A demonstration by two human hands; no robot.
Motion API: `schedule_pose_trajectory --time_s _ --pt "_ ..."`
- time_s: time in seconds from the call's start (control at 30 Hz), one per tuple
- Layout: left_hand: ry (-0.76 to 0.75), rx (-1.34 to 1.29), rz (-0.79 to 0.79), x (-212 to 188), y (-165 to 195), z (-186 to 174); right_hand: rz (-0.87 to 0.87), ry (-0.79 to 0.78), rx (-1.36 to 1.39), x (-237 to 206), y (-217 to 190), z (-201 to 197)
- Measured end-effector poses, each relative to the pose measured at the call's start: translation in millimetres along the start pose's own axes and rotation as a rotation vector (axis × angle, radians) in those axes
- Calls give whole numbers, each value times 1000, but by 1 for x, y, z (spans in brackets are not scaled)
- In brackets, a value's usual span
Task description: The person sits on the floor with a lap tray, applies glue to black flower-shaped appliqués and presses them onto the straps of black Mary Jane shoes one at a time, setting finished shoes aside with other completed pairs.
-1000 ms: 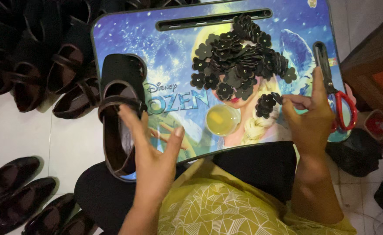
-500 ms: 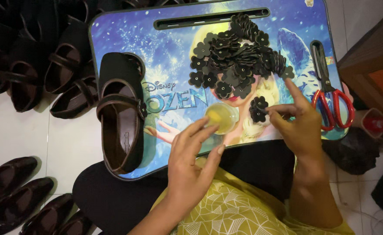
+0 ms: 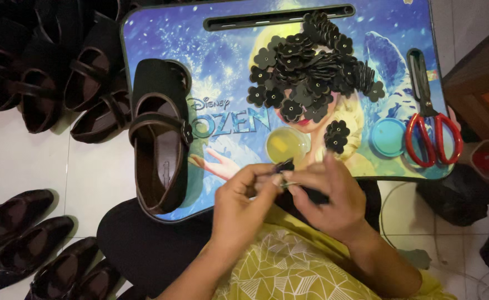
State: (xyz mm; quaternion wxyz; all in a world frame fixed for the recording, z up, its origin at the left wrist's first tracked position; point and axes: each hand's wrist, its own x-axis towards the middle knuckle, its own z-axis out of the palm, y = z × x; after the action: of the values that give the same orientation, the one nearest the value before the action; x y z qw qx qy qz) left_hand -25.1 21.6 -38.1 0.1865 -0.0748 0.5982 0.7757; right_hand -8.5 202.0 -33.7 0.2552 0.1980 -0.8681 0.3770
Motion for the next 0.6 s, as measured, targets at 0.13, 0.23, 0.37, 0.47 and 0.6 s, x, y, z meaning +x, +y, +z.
schedule_pose_trajectory --time_s 0.13,0.23,0.37,0.47,0.6 --pt "96 -18 20 3 -2 -24 178 -91 -117 19 4 6" --pt "122 -13 44 5 -5 -32 69 -211 -269 27 9 14" --pt "122 -70 98 5 -8 -36 49 -231 -318 27 10 21" --pt "128 -66 81 6 -10 -35 46 -237 -338 28 10 22" --pt "120 -45 53 6 -10 -36 50 -221 -306 28 9 19"
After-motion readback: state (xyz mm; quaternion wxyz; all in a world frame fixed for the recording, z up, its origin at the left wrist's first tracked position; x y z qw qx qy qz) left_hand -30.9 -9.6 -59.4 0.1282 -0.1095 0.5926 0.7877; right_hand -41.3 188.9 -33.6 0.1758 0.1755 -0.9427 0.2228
